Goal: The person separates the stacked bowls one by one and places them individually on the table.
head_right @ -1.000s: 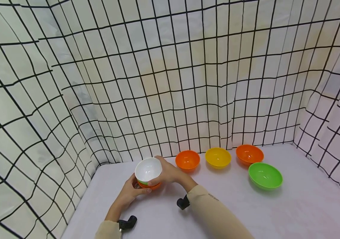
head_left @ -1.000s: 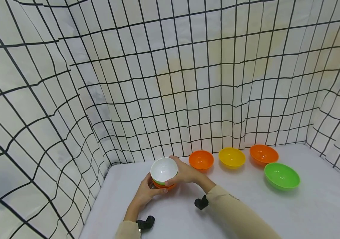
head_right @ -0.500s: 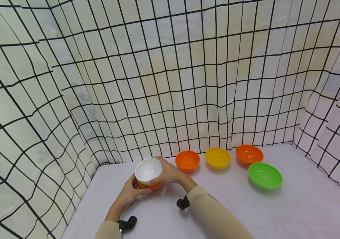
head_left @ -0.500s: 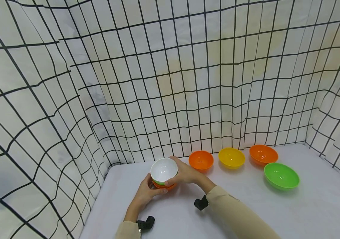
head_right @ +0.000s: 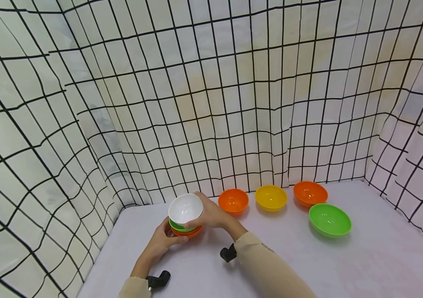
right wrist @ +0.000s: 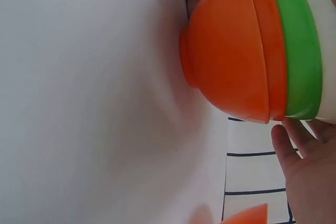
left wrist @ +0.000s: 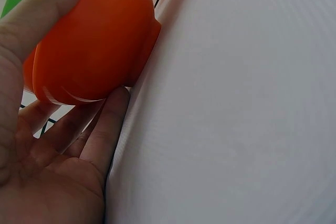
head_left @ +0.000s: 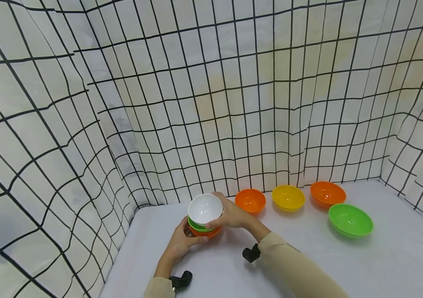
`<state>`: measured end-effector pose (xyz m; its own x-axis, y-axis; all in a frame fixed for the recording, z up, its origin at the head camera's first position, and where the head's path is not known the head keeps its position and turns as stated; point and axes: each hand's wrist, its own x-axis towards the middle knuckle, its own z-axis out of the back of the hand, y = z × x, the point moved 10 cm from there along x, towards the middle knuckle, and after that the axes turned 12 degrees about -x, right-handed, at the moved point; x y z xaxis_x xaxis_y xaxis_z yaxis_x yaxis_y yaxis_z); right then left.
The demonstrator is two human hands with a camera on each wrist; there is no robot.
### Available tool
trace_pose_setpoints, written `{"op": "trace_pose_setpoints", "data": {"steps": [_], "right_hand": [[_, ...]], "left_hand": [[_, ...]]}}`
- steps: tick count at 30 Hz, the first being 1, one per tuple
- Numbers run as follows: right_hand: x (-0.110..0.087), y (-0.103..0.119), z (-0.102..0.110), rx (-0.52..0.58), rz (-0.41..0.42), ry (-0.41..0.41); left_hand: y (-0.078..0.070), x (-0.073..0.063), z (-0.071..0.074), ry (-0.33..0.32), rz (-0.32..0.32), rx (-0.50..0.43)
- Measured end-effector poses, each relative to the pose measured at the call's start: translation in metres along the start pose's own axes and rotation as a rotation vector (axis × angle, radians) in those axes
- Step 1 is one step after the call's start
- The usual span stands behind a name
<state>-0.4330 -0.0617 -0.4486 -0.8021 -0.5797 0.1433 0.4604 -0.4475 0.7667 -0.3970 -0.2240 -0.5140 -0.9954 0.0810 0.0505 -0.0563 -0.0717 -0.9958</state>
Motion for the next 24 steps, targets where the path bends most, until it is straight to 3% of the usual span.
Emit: {"op": "trace_pose_setpoints", "data": {"steps": [8, 24], "right_hand": [[-0.002, 0.006, 0.01, 0.029, 0.033, -0.046], [-0.024, 0.006, 0.039, 0.078, -0.016, -0.141]], "left_hand": [[0.0, 0.0, 0.002, 0.001, -0.003, 0.008], [0.001, 0.0, 0.001, 0.002, -0.009, -0.017]]}}
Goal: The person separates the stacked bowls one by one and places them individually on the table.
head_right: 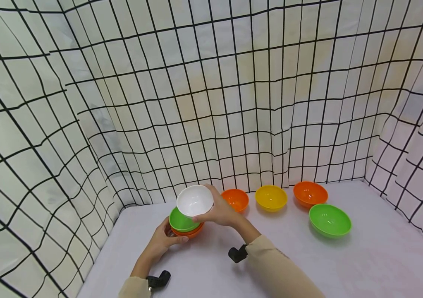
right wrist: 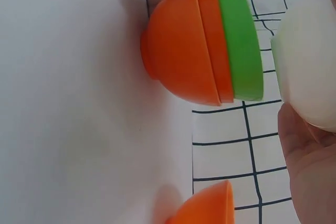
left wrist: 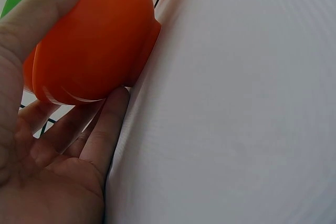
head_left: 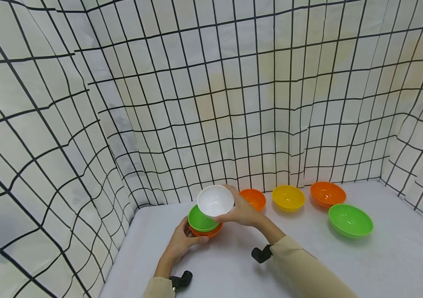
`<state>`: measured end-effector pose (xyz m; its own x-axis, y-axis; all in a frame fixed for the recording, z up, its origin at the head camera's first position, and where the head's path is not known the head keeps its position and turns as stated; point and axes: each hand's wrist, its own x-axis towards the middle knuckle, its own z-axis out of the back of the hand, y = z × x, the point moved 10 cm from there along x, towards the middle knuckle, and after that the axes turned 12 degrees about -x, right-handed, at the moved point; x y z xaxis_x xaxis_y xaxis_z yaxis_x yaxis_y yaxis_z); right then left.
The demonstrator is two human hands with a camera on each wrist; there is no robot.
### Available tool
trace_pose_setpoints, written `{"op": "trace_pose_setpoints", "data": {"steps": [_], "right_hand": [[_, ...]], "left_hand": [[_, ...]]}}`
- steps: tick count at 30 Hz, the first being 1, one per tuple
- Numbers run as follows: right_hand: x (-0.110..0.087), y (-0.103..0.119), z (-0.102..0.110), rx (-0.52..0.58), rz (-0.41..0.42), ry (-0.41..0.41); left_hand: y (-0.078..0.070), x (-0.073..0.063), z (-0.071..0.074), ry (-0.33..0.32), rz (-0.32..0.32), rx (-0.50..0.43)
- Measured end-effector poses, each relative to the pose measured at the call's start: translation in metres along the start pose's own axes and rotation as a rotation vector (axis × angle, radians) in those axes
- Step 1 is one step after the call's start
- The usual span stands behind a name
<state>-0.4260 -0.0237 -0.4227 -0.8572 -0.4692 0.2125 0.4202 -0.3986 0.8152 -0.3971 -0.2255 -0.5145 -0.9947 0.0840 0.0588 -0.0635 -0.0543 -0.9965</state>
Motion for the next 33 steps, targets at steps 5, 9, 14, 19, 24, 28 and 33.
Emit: {"op": "trace_pose_setpoints", "data": {"steps": [5, 9, 14, 19, 24, 28, 33], "right_hand": [[-0.008, 0.002, 0.012, 0.003, 0.004, -0.016], [-0.016, -0.004, 0.021, -0.021, -0.022, -0.026], [-0.028, -0.017, 0.032, -0.075, -0.09, -0.042], [-0.042, -0.025, 0.045, -0.137, -0.132, -0.058], [-0.053, -0.028, 0.056, -0.145, -0.105, -0.055], [-0.06, -0.033, 0.06, -0.109, -0.08, -0.036], [-0.071, -0.044, 0.067, -0.107, -0.113, -0.038]], "left_hand": [[0.0, 0.0, 0.0, -0.005, 0.002, 0.009], [-0.001, 0.0, 0.0, -0.006, 0.001, 0.017], [-0.001, 0.0, -0.001, -0.004, -0.003, 0.006], [-0.001, 0.0, -0.001, -0.003, -0.009, -0.008], [-0.001, 0.0, -0.001, -0.005, -0.009, -0.004], [-0.001, 0.0, -0.001, -0.005, -0.007, -0.003], [0.0, 0.0, -0.001, -0.006, -0.007, -0.005]]}}
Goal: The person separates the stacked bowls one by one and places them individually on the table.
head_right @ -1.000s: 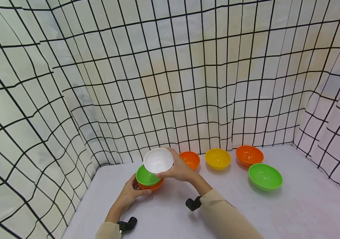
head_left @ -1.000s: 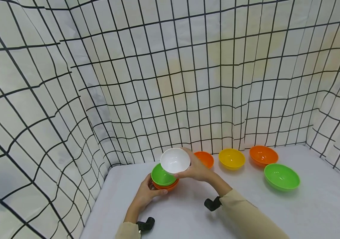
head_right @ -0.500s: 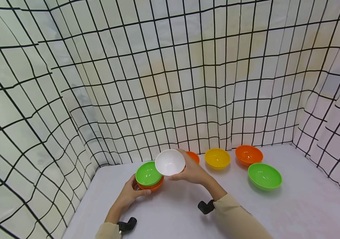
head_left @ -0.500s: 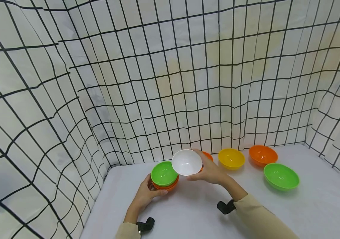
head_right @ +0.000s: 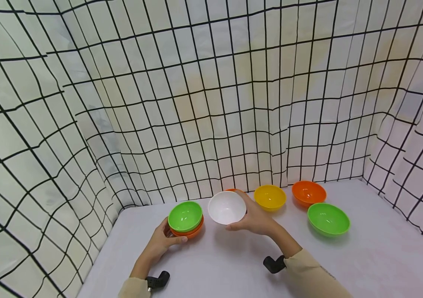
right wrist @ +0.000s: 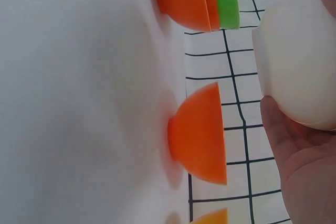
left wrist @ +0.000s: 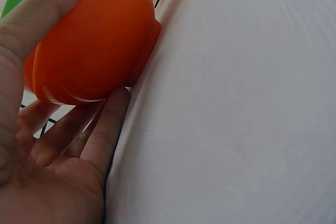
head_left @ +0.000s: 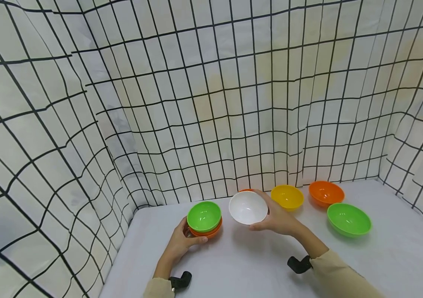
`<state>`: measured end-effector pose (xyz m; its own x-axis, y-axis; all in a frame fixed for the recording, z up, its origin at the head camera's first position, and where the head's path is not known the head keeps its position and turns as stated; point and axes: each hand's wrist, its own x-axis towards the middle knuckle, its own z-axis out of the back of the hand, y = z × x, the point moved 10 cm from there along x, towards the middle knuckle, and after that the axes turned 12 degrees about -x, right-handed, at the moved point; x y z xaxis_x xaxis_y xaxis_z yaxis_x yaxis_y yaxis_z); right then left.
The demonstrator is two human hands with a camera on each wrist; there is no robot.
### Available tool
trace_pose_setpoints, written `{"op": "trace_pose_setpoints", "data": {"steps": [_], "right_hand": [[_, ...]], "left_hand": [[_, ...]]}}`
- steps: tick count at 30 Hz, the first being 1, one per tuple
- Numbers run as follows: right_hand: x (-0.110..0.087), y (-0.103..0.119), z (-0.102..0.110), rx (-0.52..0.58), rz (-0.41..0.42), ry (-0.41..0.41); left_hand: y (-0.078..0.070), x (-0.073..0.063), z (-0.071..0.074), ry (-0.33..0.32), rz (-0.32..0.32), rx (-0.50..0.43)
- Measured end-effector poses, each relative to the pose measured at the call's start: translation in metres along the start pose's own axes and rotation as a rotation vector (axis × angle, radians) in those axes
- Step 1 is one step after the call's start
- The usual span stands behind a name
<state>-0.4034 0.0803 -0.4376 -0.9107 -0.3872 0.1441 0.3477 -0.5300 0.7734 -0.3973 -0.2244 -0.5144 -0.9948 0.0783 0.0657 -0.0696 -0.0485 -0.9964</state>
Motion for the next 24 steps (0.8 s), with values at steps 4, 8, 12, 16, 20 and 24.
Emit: {"op": "trace_pose_setpoints", "data": {"steps": [4, 8, 12, 16, 20, 24], "right_hand": [[-0.008, -0.009, 0.005, -0.035, -0.021, -0.002], [-0.016, -0.019, 0.01, -0.066, -0.051, -0.001], [-0.021, -0.026, 0.014, -0.064, -0.067, -0.007], [-0.025, -0.032, 0.019, -0.073, -0.074, -0.017], [-0.03, -0.037, 0.024, -0.084, -0.078, -0.023], [-0.036, -0.045, 0.03, -0.103, -0.086, -0.022]], "left_hand": [[0.0, 0.0, 0.0, 0.003, -0.001, -0.002], [0.001, 0.0, 0.0, 0.005, 0.002, 0.0], [0.001, 0.0, 0.001, 0.002, 0.012, 0.01], [0.0, 0.0, 0.001, 0.003, 0.018, 0.011], [-0.001, 0.0, 0.0, 0.007, 0.019, 0.003], [-0.001, 0.0, 0.0, 0.005, 0.024, -0.002]]}}
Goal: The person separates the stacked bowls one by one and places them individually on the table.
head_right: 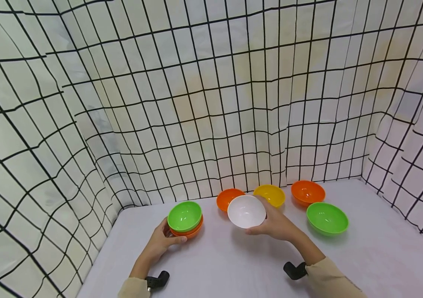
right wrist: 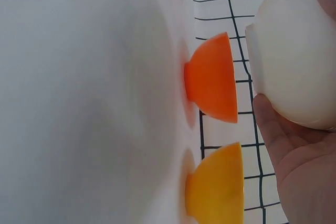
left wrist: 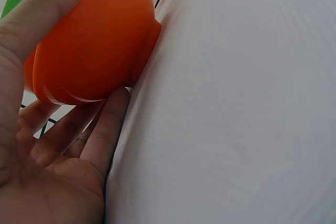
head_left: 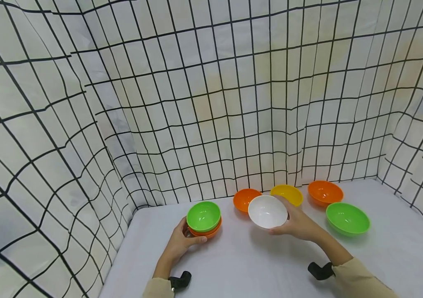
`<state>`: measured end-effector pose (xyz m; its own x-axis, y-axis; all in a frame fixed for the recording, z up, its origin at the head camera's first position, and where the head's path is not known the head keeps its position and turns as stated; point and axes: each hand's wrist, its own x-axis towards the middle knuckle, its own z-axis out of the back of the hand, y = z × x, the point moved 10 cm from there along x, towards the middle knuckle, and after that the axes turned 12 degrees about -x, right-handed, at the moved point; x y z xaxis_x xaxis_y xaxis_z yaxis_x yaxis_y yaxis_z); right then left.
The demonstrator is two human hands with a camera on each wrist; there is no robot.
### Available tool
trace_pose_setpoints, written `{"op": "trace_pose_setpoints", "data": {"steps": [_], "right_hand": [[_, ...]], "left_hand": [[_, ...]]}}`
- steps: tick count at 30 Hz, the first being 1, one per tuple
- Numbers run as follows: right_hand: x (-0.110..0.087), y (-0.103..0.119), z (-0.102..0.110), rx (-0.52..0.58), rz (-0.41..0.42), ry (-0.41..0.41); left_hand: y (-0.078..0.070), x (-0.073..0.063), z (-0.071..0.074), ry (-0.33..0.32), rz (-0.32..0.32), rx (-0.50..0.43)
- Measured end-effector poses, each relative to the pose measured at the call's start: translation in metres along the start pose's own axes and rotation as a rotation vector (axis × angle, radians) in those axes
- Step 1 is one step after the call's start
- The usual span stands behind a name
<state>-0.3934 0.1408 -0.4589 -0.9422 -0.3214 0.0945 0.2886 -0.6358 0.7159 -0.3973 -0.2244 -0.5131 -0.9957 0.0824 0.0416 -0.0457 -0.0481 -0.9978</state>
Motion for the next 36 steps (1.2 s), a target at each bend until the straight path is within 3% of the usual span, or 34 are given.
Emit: {"op": "trace_pose_setpoints", "data": {"steps": [17, 36], "right_hand": [[-0.023, -0.03, 0.018, -0.066, 0.04, -0.022], [-0.045, -0.066, 0.019, -0.061, -0.103, 0.061]], "left_hand": [[-0.001, 0.0, 0.001, -0.007, 0.002, -0.001], [0.001, 0.0, 0.0, -0.003, -0.003, 0.0]]}}
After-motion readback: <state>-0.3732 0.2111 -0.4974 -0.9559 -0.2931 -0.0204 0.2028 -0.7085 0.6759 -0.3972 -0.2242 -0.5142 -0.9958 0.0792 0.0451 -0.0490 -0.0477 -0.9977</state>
